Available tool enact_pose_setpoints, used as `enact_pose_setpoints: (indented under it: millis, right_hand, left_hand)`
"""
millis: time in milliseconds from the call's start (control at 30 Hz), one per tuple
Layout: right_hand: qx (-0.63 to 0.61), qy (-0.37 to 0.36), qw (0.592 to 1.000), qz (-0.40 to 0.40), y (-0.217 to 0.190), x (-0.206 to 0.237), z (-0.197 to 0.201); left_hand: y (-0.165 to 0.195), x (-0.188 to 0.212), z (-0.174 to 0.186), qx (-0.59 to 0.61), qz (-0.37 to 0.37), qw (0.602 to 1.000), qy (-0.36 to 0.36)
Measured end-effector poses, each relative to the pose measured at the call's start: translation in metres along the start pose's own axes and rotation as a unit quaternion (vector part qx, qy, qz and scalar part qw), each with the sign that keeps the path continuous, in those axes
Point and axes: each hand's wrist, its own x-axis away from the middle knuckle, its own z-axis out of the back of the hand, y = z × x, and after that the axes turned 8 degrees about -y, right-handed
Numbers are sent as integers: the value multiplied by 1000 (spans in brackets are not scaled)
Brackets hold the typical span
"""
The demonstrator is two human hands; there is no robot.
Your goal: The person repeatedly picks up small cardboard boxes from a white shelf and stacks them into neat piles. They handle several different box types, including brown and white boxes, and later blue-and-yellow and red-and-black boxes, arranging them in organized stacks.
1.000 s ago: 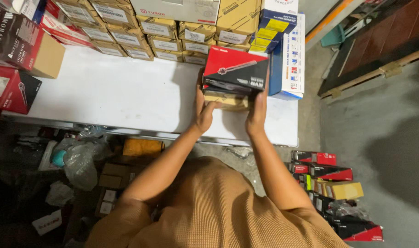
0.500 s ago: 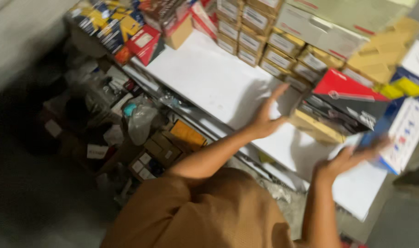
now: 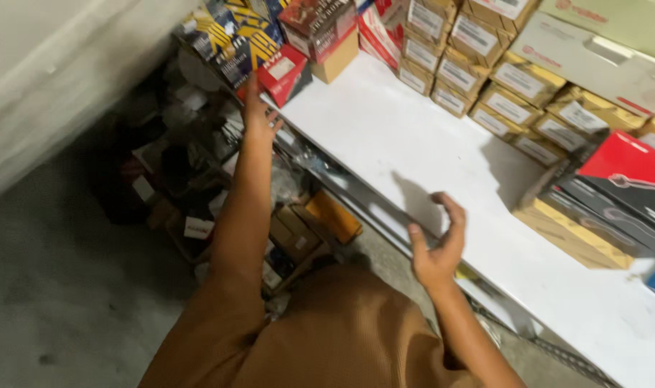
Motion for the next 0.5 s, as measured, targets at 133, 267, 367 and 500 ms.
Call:
enact_pose_setpoints:
  millis: [133,267,367,500]
  right_hand:
    - [-49,-27,997,-46,-11,-3,-36]
    - [-98,-41,990,-94,-16,-3,-50]
    - [-68,-48,994,-75,-15,-11,-48]
    - [-50,-55,995,-65,-16,-14,-42]
  left_hand:
    - [3,-11,-13,-90,20,996,23]
    - [-3,-16,-16,-88,33,995,35]
    - [-11,-16,-17,-130,-157,979,27]
    - [-33,-3,-20,-298,-431,841,137]
